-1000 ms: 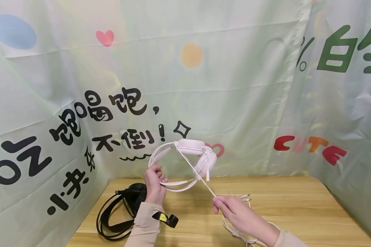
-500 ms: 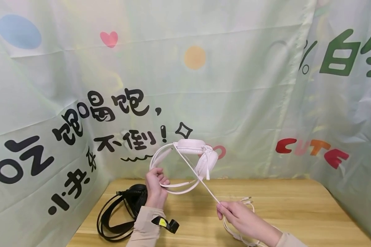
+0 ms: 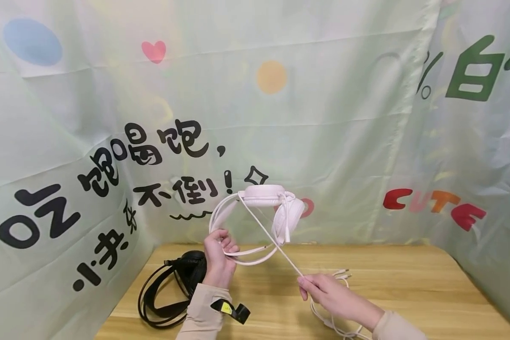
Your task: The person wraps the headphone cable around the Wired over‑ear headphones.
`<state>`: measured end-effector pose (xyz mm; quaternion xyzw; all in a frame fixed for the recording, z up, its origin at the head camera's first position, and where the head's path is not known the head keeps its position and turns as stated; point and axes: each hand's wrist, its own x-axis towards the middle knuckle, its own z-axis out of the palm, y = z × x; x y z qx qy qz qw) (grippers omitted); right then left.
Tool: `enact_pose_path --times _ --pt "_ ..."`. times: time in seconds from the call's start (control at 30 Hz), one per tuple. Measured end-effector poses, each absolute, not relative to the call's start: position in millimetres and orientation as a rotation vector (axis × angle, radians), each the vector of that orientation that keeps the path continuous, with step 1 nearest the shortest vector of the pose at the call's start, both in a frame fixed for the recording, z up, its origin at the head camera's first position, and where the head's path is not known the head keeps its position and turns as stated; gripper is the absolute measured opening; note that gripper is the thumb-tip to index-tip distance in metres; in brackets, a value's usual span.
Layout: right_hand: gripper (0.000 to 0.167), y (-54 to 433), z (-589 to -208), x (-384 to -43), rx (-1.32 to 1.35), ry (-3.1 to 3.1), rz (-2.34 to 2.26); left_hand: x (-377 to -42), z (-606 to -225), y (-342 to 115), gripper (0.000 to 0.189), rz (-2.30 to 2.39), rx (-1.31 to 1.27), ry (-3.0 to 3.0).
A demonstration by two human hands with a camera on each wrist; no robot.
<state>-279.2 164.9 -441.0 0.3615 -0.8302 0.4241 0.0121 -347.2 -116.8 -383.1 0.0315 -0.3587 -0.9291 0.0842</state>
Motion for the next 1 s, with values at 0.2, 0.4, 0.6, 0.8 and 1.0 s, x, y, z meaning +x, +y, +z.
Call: enact_pose_path --times 0.2,0.4,0.6,0.8,1.0 --pt "0.042 171 -444 -290 1.164 -2.631 1.542 -348 -385 -122 0.025 -2.804 0.079 -1.059" --pt "0.045 175 -451 -296 1.237 -2.61 1.641 -347 -388 -124 0.024 -2.815 0.055 -1.094" --pt "0.046 180 -457 -301 1.249 -2.604 1.704 -346 -391 -126 0.023 -2.82 0.027 -1.098" --pt "0.048 187 -459 -306 1.34 -2.599 1.742 -345 -391 -130 0.026 -2.862 -0.015 -1.088" --pt "0.049 192 -456 -309 1.378 -2.634 1.836 -344 -391 -137 0.03 -2.918 -0.116 -1.074"
